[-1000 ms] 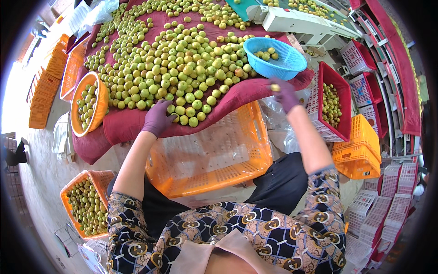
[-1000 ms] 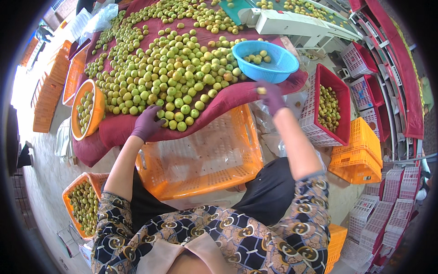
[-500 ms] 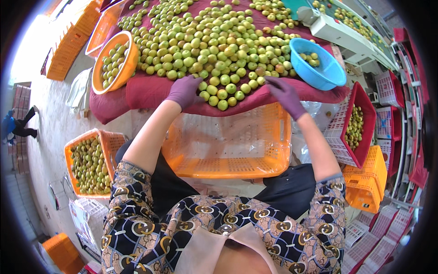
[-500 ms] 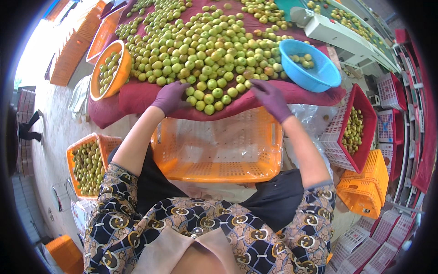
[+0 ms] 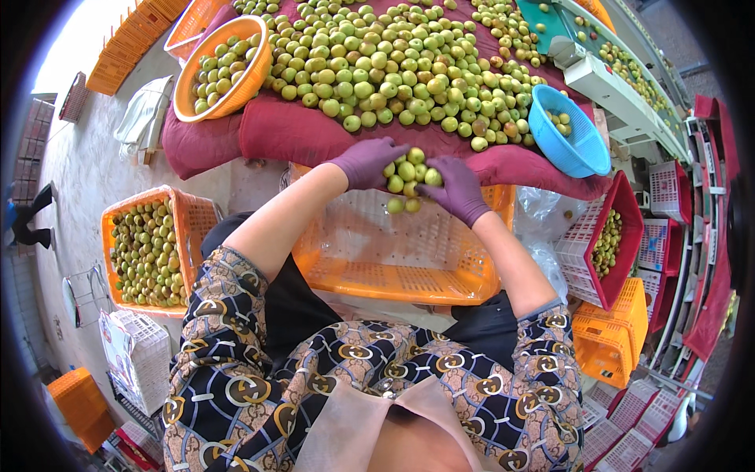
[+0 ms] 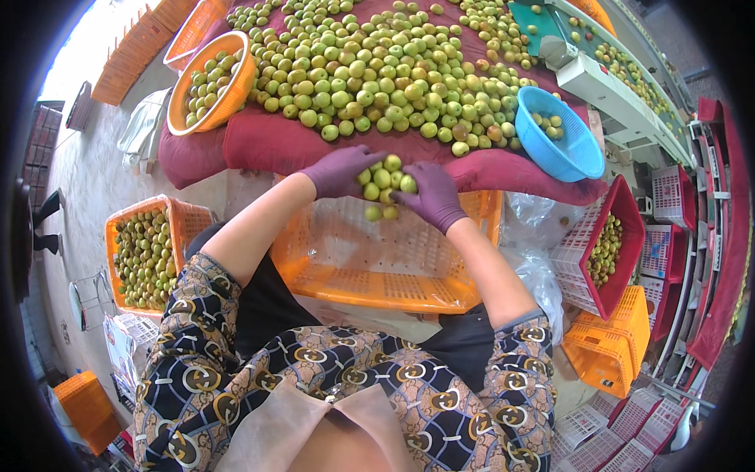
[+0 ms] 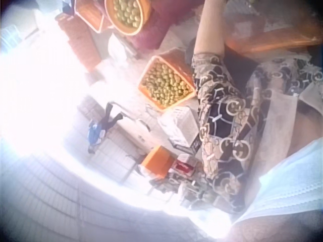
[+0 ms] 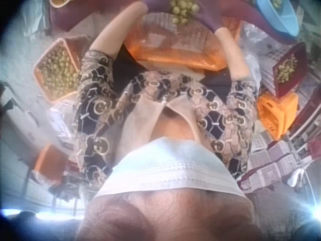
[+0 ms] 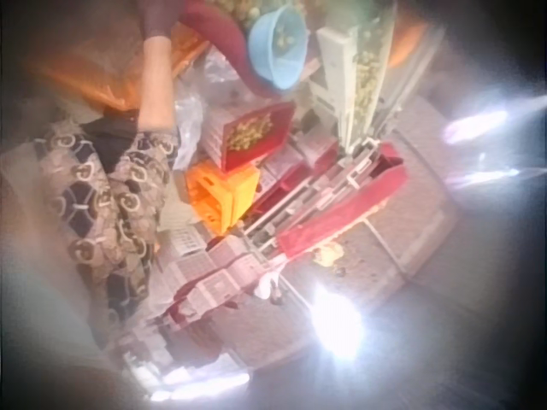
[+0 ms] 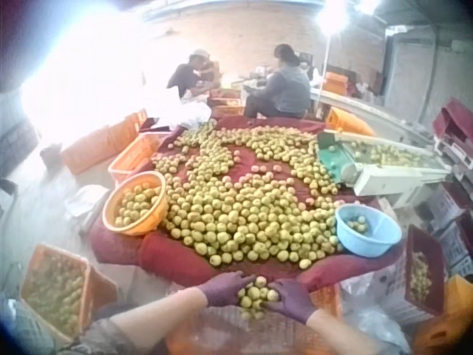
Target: The person sits on the floor and sorts green olives from a large pile on a red cloth into an orange basket lined with plastic. They repeatedly scoop olives with gloved hands and transfer them into the basket.
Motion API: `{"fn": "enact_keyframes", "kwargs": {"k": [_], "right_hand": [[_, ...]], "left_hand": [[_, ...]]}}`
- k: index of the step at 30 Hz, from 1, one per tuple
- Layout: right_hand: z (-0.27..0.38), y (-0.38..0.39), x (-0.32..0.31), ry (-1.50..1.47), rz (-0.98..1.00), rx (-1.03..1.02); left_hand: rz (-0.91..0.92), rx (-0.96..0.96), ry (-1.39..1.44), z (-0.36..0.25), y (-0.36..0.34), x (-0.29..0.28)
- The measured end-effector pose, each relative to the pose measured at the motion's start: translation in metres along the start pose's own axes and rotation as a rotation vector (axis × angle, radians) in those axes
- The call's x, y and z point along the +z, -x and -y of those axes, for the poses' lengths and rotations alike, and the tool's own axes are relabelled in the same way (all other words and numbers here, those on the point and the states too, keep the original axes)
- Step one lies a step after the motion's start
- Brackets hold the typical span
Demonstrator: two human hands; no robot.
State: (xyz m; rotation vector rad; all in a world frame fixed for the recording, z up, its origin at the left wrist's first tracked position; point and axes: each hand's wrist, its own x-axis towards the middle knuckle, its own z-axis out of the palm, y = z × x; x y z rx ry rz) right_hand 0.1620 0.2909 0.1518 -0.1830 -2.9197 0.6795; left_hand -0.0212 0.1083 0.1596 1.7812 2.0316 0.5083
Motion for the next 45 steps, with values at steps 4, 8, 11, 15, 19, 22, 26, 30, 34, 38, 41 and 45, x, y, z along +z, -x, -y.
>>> {"fn": "enact_keyframes", "kwargs": {"k": [4,8,11,15,19,22,26,30,34,38,41,45], "right_hand": [[-0.001,0.005,-0.013,-0.145,0.202,0.025],[-0.019,-0.031,-0.026,-0.272,-0.099,0.015],[-0.013,-0.078,-0.030,-0.047,-0.355,-0.073],[-0.014,-0.123,0.009,0.248,-0.319,-0.033],[0.010,-0.101,0.022,0.248,-0.187,-0.044],[0.009,-0.058,0.003,0.412,-0.065,-0.141],[-0.014,-0.010,-0.019,0.414,0.057,-0.189],[-0.051,-0.002,-0.045,-0.101,-0.237,-0.033],[-0.074,-0.007,-0.058,0.038,-0.275,0.107],[-0.056,-0.021,-0.035,0.214,-0.162,0.078],[-0.026,-0.028,-0.007,0.283,-0.142,0.120],[0.011,-0.018,0.015,0.258,-0.140,-0.066]], "left_hand": [[0.187,0.105,0.187,-0.012,0.014,-0.006],[0.093,-0.008,0.209,-0.001,0.013,-0.027],[-0.400,-0.260,-0.307,0.020,0.002,-0.039],[-0.345,-0.474,-0.367,0.029,-0.004,-0.039],[-0.058,-0.450,-0.446,0.019,0.000,-0.030],[0.019,-0.271,-0.443,0.009,0.004,-0.017],[-0.051,0.081,-0.215,0.008,0.015,-0.008],[-0.234,-0.045,0.153,0.031,0.022,-0.033],[-0.301,-0.357,-0.149,0.042,0.024,-0.056],[-0.241,-0.391,-0.300,0.041,0.017,-0.050],[-0.214,-0.350,-0.282,0.041,0.008,-0.036],[0.016,-0.313,-0.074,0.027,-0.006,-0.029]]}}
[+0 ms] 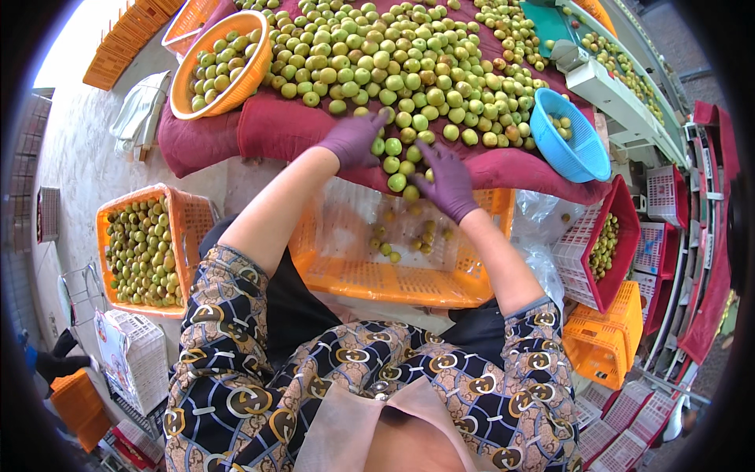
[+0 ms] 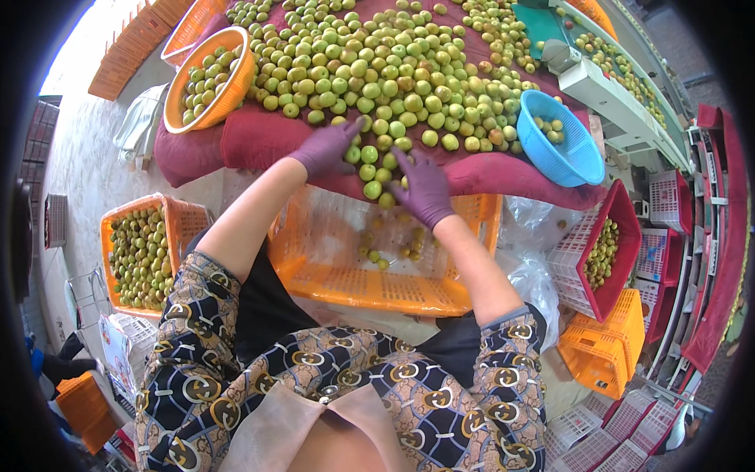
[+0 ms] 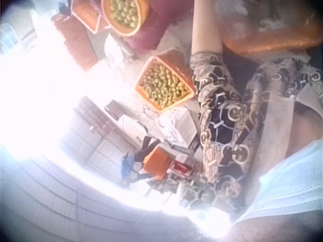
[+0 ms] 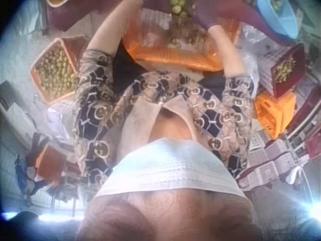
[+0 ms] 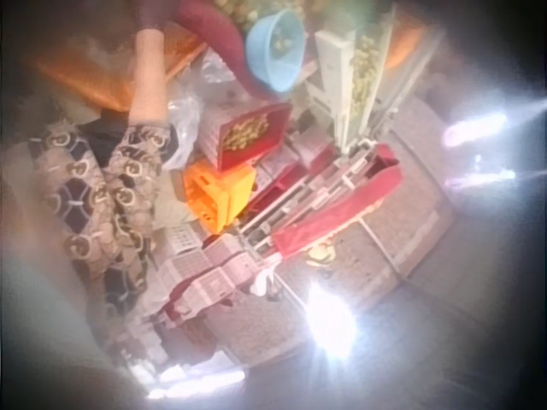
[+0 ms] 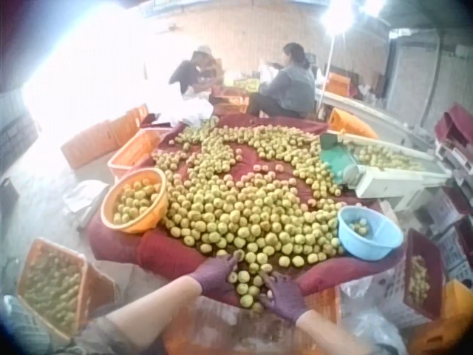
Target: The person sits on the floor and sorts green olives from a large pile on a red cloth into an orange basket lined with plastic. They repeatedly scoop olives with gloved hands and transfer them into the basket.
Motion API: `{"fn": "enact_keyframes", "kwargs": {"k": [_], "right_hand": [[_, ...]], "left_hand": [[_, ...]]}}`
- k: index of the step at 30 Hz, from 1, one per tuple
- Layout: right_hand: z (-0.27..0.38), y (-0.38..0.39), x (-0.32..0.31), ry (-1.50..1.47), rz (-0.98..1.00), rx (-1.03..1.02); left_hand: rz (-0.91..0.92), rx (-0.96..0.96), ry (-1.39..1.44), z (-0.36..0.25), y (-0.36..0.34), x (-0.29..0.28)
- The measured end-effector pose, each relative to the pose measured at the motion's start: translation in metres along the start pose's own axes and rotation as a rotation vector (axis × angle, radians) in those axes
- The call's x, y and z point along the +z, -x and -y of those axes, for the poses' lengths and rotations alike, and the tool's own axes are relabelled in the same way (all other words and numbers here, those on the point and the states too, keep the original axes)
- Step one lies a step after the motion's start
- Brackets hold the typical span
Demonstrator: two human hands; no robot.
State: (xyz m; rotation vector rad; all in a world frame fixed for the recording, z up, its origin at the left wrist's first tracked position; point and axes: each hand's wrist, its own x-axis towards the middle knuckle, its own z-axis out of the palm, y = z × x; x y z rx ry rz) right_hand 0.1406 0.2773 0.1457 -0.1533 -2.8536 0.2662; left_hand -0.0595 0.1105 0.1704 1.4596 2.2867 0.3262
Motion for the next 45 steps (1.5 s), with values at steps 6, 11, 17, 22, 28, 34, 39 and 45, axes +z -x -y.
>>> {"fn": "enact_keyframes", "kwargs": {"k": [6,11,17,22,28,34,39,45], "right_hand": [[0.002,-0.009,-0.030,-0.562,0.340,0.279],[-0.042,-0.110,-0.017,-0.392,-0.324,0.012],[-0.053,-0.151,0.025,0.068,-0.266,0.098],[-0.028,-0.106,0.021,-0.142,-0.172,-0.033],[-0.032,-0.025,-0.008,-0.349,-0.079,0.000],[-0.089,0.019,-0.041,-0.741,-0.378,0.433],[-0.133,0.018,-0.128,-1.194,-0.541,0.928],[-0.211,0.006,-0.179,-1.613,-0.951,0.984]], "left_hand": [[0.054,0.413,0.271,-0.013,0.012,0.023],[0.007,0.144,0.364,-0.020,0.013,-0.017],[-0.336,-0.296,-0.286,0.019,0.007,-0.027],[-0.220,-0.020,-0.227,0.019,0.009,0.009],[-0.004,0.409,0.116,0.004,0.012,0.004],[-0.144,0.182,0.344,0.028,0.006,-0.002],[-0.290,-0.032,0.273,0.029,0.005,-0.002],[-0.186,0.099,-0.072,0.024,0.005,0.011]]}}
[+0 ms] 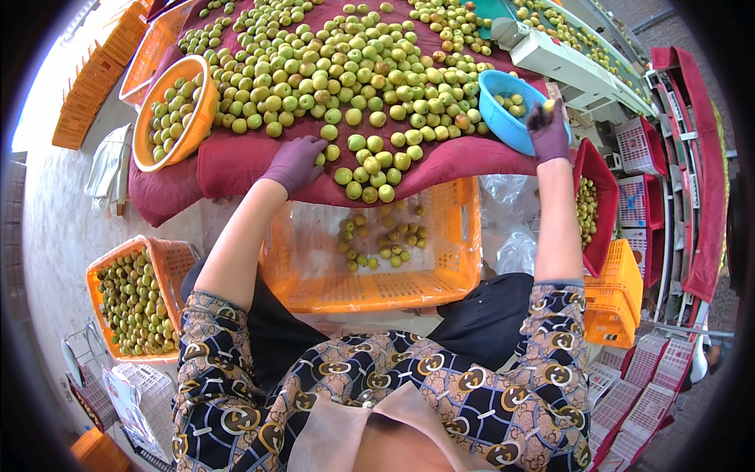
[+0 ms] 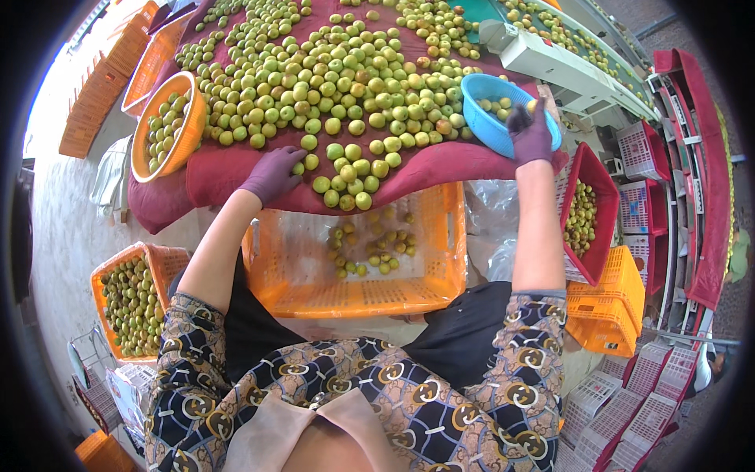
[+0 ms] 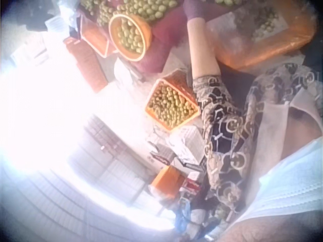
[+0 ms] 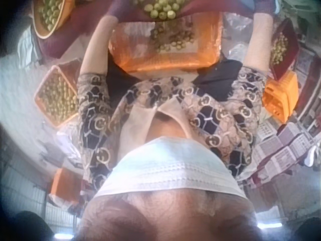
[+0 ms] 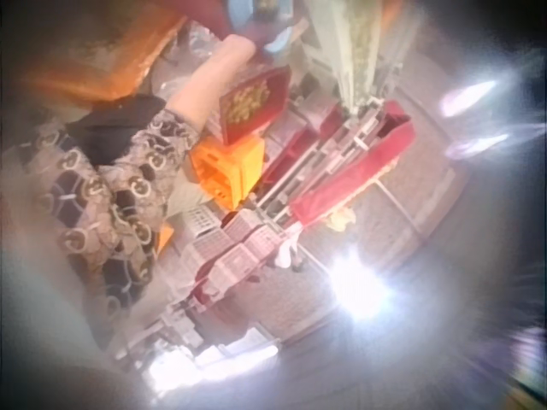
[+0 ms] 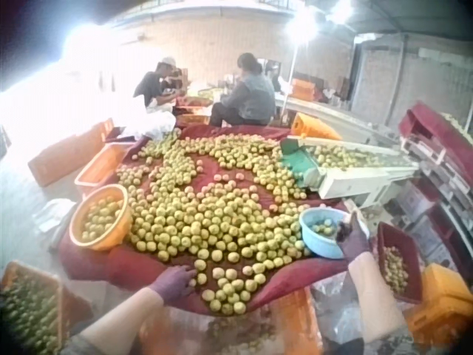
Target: The person sits on the floor and sorts green olives from a large pile on a red cloth into an orange basket lined with plastic. They repeatedly scoop olives with gloved hands and transfer them into the basket.
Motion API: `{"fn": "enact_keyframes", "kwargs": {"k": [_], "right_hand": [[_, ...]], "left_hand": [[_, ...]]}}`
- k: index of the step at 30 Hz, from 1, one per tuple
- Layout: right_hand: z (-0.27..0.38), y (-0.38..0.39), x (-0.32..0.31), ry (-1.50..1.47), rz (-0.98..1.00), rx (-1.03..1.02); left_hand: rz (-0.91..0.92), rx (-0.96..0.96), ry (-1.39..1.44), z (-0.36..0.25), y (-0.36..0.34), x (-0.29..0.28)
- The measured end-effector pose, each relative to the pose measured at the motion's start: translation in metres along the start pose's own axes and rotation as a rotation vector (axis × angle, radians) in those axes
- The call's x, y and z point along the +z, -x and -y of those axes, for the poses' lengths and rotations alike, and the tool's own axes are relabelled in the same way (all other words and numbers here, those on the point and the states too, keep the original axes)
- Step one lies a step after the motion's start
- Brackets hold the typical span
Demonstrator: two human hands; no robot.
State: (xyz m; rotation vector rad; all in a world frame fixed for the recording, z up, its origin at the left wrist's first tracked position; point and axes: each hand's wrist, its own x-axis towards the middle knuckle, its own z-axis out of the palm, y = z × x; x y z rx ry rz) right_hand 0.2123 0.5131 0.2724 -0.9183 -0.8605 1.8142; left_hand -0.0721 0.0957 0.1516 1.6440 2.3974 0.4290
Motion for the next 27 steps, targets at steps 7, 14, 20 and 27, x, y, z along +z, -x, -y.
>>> {"fn": "enact_keyframes", "kwargs": {"k": [7,14,20,27], "right_hand": [[-0.106,0.061,0.017,0.934,0.608,-0.118],[-0.201,0.136,0.033,1.691,0.914,-0.688],[-0.187,0.149,0.029,1.344,1.188,-0.489],[-0.144,0.118,0.037,1.141,0.979,-0.213]], "left_hand": [[0.099,-0.086,0.007,-0.007,-0.007,-0.006],[0.028,0.089,0.019,-0.021,-0.003,0.012],[0.117,0.228,0.144,-0.034,-0.001,0.015],[0.482,0.216,0.596,-0.048,0.016,-0.016]]}}
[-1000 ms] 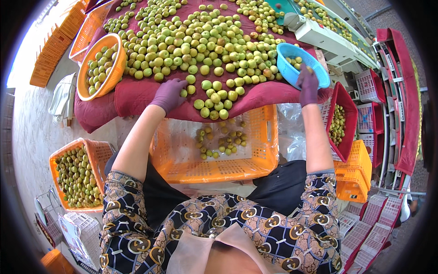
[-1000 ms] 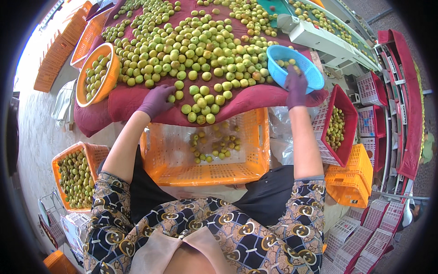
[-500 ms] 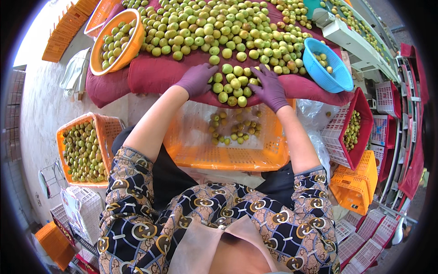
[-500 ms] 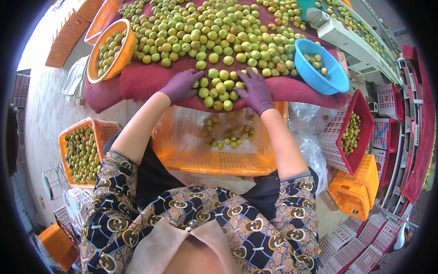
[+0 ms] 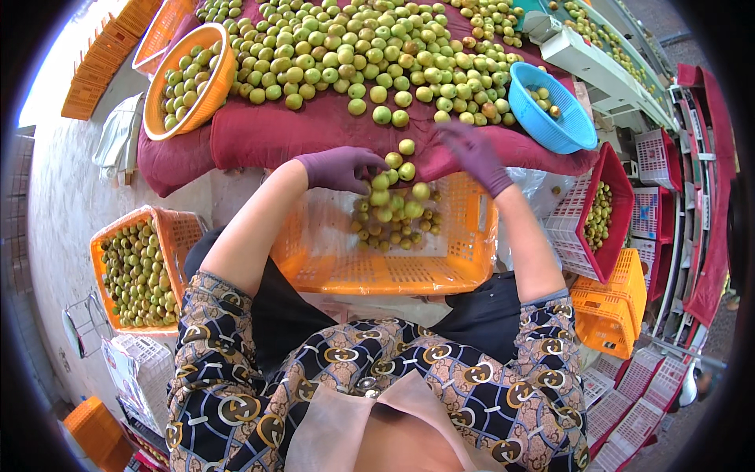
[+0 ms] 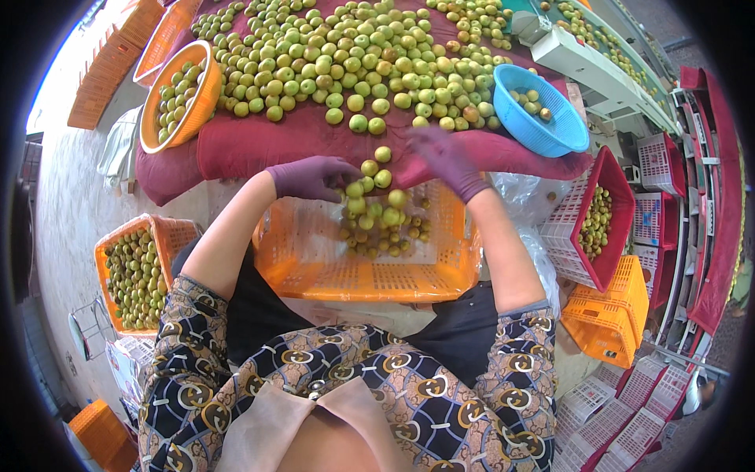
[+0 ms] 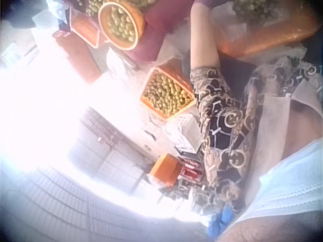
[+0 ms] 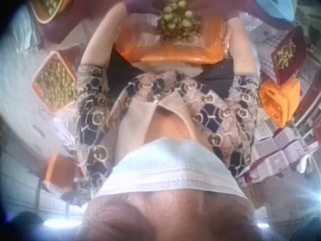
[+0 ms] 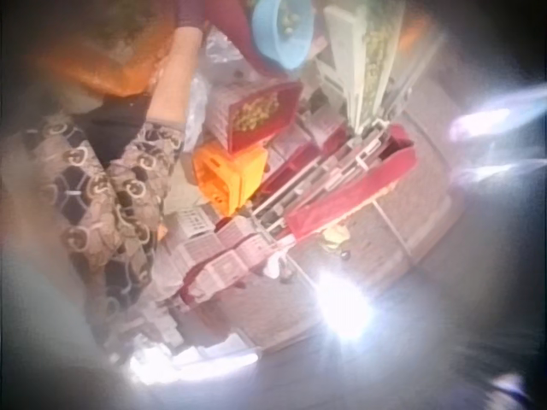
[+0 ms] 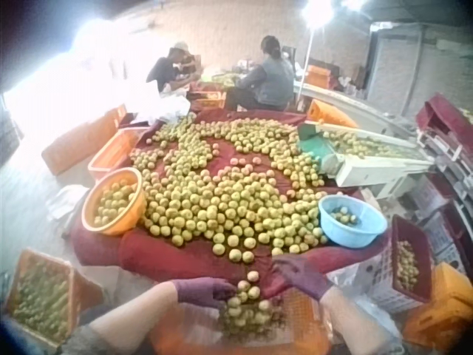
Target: The person sits on the floor and sorts green olives from a large pile on a red cloth into an orange basket lined with plastic. They repeatedly scoop olives with gloved hands and transfer them into the basket.
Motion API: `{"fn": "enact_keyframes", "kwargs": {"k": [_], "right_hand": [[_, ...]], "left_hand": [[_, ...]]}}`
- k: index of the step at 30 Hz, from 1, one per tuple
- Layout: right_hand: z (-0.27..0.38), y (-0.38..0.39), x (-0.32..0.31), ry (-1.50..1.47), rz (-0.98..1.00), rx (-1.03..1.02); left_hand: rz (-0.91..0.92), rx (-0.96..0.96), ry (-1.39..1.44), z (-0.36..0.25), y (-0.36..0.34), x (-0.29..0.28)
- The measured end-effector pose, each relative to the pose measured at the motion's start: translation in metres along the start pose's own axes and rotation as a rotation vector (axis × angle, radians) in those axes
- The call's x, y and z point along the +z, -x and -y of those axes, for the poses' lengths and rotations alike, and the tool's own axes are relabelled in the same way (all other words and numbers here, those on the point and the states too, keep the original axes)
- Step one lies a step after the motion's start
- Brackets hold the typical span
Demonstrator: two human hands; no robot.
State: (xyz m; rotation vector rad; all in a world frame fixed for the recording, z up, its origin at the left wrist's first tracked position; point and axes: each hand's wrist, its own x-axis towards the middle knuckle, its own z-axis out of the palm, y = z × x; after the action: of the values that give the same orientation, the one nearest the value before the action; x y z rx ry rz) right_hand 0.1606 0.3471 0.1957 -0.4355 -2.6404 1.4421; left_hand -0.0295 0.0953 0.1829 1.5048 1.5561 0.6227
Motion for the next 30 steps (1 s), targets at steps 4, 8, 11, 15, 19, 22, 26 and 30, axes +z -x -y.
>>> {"fn": "enact_keyframes", "kwargs": {"k": [4,8,11,15,19,22,26,30], "right_hand": [[-0.109,-0.033,-0.071,0.642,-0.472,0.034],[-0.116,-0.076,-0.046,0.554,-0.420,0.246],[-0.085,-0.104,-0.020,0.457,-0.410,0.147],[-0.048,-0.111,0.031,0.644,-0.530,-0.136],[0.001,-0.077,0.064,0.764,-0.235,-0.196],[-0.004,-0.045,0.046,0.730,-0.065,-0.282],[-0.019,-0.018,0.005,0.565,0.014,-0.279],[-0.055,-0.009,-0.038,0.168,-0.342,-0.271]], "left_hand": [[0.003,-0.007,0.114,0.002,-0.010,-0.013],[-0.629,-0.123,-0.190,0.020,-0.003,-0.041],[-0.889,-0.547,-0.578,0.028,0.008,-0.067],[-0.735,-0.693,-0.553,0.043,0.003,-0.064],[-0.575,-0.415,-0.529,0.064,0.005,-0.044],[-0.450,-0.290,-0.524,0.039,-0.014,-0.022],[-0.390,-0.124,-0.283,0.038,-0.009,-0.018],[-0.596,-0.477,-0.274,0.038,0.002,-0.039]]}}
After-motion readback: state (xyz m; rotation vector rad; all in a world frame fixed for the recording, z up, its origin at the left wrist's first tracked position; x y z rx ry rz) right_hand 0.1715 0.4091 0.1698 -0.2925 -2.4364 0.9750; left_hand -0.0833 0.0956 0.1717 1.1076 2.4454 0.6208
